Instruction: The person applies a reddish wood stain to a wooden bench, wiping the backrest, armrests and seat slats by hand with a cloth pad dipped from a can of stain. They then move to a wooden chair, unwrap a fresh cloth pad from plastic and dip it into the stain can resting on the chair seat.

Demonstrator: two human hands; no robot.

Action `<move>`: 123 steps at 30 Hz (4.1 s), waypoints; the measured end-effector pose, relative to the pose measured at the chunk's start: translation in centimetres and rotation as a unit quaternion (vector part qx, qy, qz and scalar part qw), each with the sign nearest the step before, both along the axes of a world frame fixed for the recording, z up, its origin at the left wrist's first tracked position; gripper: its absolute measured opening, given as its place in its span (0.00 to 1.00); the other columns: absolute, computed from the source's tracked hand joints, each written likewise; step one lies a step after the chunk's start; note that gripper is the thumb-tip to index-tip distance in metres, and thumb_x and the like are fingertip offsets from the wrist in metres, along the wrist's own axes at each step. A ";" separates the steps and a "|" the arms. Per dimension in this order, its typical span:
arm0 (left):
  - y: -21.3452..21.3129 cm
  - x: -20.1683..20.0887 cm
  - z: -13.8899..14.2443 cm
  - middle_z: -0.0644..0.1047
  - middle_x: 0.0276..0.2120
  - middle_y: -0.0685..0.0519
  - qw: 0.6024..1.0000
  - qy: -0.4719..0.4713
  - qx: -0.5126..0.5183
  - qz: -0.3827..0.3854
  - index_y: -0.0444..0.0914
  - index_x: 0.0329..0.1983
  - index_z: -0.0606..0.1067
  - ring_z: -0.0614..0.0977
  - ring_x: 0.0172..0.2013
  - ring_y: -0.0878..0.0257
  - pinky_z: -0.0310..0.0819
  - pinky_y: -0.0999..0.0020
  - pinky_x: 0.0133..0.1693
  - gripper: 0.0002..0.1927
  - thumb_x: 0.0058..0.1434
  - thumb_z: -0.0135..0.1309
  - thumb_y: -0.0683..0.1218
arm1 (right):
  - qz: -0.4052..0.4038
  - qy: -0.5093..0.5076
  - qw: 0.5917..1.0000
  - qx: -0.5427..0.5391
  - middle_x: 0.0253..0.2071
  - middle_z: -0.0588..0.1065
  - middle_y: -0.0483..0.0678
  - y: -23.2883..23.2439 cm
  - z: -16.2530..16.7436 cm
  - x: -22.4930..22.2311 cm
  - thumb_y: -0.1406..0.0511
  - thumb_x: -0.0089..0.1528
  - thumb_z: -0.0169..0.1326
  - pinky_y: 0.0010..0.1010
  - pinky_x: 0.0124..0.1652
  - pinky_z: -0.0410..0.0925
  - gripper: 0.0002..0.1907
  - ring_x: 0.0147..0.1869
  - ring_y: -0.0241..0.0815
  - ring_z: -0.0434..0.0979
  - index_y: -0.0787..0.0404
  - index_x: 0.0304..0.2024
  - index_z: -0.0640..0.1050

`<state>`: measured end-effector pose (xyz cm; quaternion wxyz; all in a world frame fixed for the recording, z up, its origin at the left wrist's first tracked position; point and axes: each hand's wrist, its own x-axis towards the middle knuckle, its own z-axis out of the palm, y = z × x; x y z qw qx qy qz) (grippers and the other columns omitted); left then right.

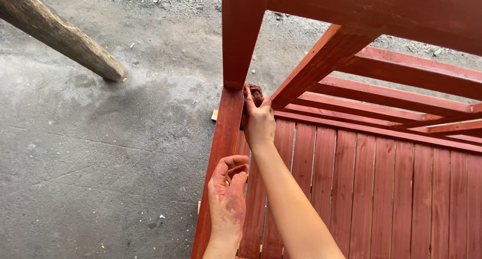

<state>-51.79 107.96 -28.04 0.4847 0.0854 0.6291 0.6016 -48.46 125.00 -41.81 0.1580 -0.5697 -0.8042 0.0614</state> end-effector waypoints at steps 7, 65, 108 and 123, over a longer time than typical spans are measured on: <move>0.3 -0.2 0.7 0.77 0.39 0.53 0.999 -0.006 0.041 -0.007 0.35 0.43 0.79 0.77 0.45 0.65 0.69 0.68 0.51 0.12 0.58 0.49 0.36 | -0.061 -0.124 0.971 -0.194 0.48 0.70 0.65 0.7 1.7 0.7 0.63 0.53 0.63 0.41 0.39 0.76 0.51 0.43 0.61 0.81 0.62 0.74 0.55; 2.1 27.8 -6.0 0.71 0.63 0.54 0.943 0.143 0.056 -0.294 0.53 0.64 0.70 0.71 0.64 0.58 0.64 0.55 0.64 0.37 0.63 0.36 0.78 | -0.080 0.824 0.232 -0.511 0.65 0.71 0.58 -14.8 6.0 39.1 0.46 0.59 0.48 0.47 0.61 0.68 0.46 0.65 0.54 0.73 0.65 0.73 0.62; -21.4 20.4 -9.0 0.69 0.44 0.57 0.960 0.144 -0.038 -0.238 0.38 0.51 0.78 0.75 0.41 0.70 0.72 0.73 0.43 0.13 0.64 0.52 0.37 | 0.079 -0.048 0.979 -0.181 0.67 0.59 0.54 -36.9 -5.5 40.3 0.59 0.41 0.73 0.59 0.57 0.63 0.47 0.67 0.63 0.60 0.35 0.62 0.69; -13.3 44.8 -12.6 0.78 0.46 0.58 0.970 0.059 -0.039 -0.232 0.40 0.51 0.78 0.76 0.48 0.68 0.70 0.70 0.53 0.14 0.63 0.52 0.39 | -0.217 0.073 0.970 -0.082 0.59 0.64 0.60 -28.8 -2.1 82.0 0.68 0.40 0.70 0.56 0.61 0.63 0.49 0.65 0.66 0.62 0.60 0.64 0.66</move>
